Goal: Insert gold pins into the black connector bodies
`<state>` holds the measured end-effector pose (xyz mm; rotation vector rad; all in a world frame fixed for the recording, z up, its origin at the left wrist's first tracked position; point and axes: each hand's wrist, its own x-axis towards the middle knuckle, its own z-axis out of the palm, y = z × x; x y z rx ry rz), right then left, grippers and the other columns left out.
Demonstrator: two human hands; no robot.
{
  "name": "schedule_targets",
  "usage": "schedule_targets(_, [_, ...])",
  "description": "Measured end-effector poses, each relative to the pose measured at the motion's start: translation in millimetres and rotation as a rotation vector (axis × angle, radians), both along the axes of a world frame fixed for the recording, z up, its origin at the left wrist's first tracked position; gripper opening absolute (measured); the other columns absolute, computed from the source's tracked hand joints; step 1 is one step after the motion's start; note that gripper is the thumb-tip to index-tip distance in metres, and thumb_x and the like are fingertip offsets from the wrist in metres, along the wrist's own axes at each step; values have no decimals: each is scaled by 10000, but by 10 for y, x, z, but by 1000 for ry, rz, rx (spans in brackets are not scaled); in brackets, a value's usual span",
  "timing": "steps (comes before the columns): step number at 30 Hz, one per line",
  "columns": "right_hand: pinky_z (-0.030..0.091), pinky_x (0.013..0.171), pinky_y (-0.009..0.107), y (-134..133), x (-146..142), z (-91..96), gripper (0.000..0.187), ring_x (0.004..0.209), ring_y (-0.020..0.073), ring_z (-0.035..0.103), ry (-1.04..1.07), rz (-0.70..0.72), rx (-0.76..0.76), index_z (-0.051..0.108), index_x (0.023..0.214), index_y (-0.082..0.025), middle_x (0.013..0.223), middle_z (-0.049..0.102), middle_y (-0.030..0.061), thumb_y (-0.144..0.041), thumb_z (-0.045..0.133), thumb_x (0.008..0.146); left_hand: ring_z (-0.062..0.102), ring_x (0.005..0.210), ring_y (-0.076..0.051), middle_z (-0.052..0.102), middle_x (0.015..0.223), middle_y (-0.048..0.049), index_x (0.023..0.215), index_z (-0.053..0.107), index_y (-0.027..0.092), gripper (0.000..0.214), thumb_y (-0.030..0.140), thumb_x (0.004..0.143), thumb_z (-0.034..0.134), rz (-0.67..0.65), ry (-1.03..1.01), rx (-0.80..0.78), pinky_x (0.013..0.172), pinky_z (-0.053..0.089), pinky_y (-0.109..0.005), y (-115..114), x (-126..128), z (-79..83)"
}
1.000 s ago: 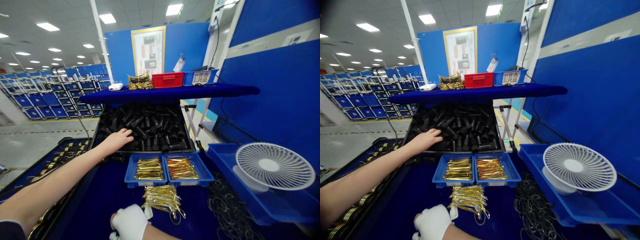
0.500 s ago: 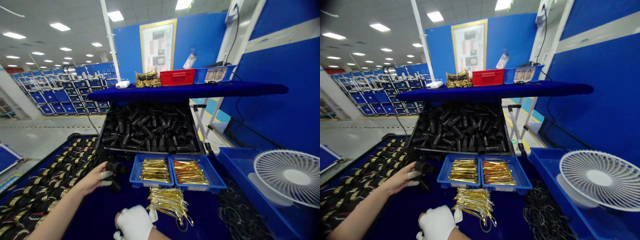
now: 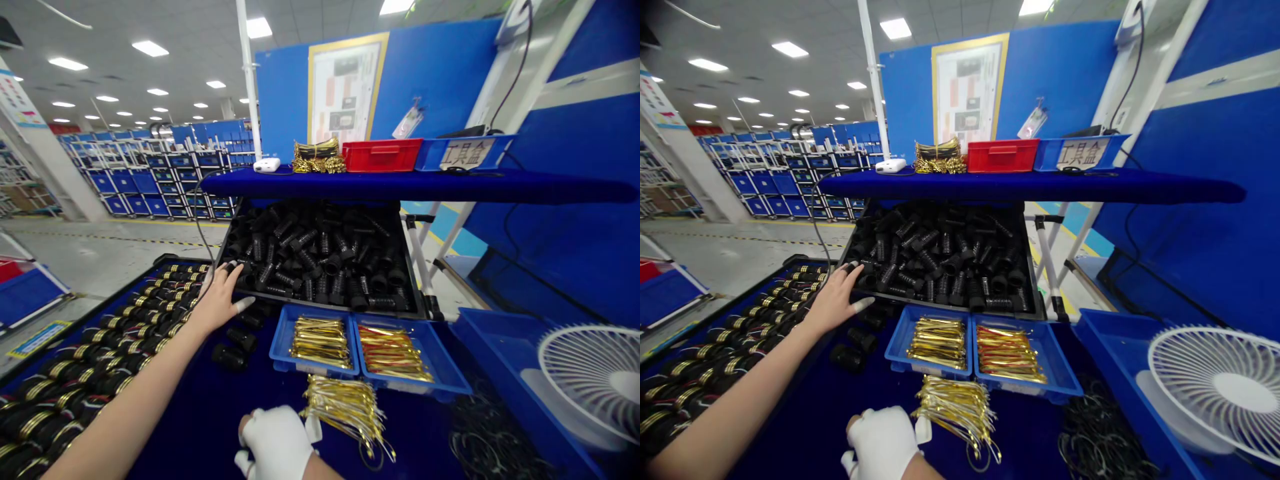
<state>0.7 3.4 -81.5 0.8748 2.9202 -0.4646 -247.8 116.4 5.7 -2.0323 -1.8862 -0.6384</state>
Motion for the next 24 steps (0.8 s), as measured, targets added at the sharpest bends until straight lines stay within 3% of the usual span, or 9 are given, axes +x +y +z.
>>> schedule_targets(4, [585, 631, 389, -3, 5, -1, 311, 733, 297, 739, 2, -17, -9, 648, 993, -253, 924, 747, 52, -476, 645, 776, 584, 1170, -424, 604, 1211, -194, 1440, 501, 193, 885, 656, 723, 734, -17, 7, -136, 1020, 412, -578, 394, -146, 169])
schedule_targets(8, [588, 644, 414, -8, 0, -41, 293, 727, 311, 740, 20, -32, 15, 652, 973, -258, 913, 748, 48, -467, 643, 768, 640, 1095, -348, 664, 1173, -121, 1294, 578, 220, 761, 634, 683, 764, -114, -29, -151, 1034, 426, -530, 487, -135, 132])
schedule_targets(12, [592, 654, 405, 0, -14, -84, 311, 729, 307, 744, 34, -25, 14, 660, 981, -247, 907, 751, 57, -471, 651, 767, 555, 1255, -314, 574, 1330, -157, 1401, 432, 191, 705, 514, 824, 676, -142, -114, 1, 1077, 425, -477, 293, 44, -24])
schedule_targets(15, [595, 640, 414, 12, -24, -67, 313, 740, 317, 748, 17, 6, -16, 664, 1011, -257, 932, 756, 55, -463, 646, 775, 470, 1353, -314, 519, 1380, -178, 1418, 390, 189, 580, 451, 928, 554, -117, -164, 103, 1131, 382, -499, 44, 141, -189])
schedule_targets(17, [595, 638, 422, 18, -23, -28, 322, 745, 323, 748, 2, -3, -31, 668, 1032, -259, 942, 757, 60, -450, 645, 774, 465, 1356, -340, 539, 1358, -170, 1387, 452, 202, 553, 456, 915, 588, -115, -155, 89, 1139, 373, -525, -136, 168, -336])
schedule_targets(21, [592, 691, 425, 47, 12, 41, 306, 784, 323, 749, 25, -29, -73, 697, 1009, -258, 951, 760, 71, -439, 660, 764, 574, 1219, -358, 609, 1220, -151, 1370, 549, 239, 489, 418, 918, 608, -108, -109, -30, 1027, 484, -532, -470, 187, -656])
schedule_targets(24, [581, 725, 388, 81, 51, 20, 219, 818, 296, 747, 101, -60, -105, 723, 934, -286, 936, 762, 43, -420, 662, 772, 553, 1254, -342, 599, 1254, -153, 1391, 515, 240, 458, 374, 955, 562, -95, -121, -28, 1037, 486, -519, -623, 204, -750])
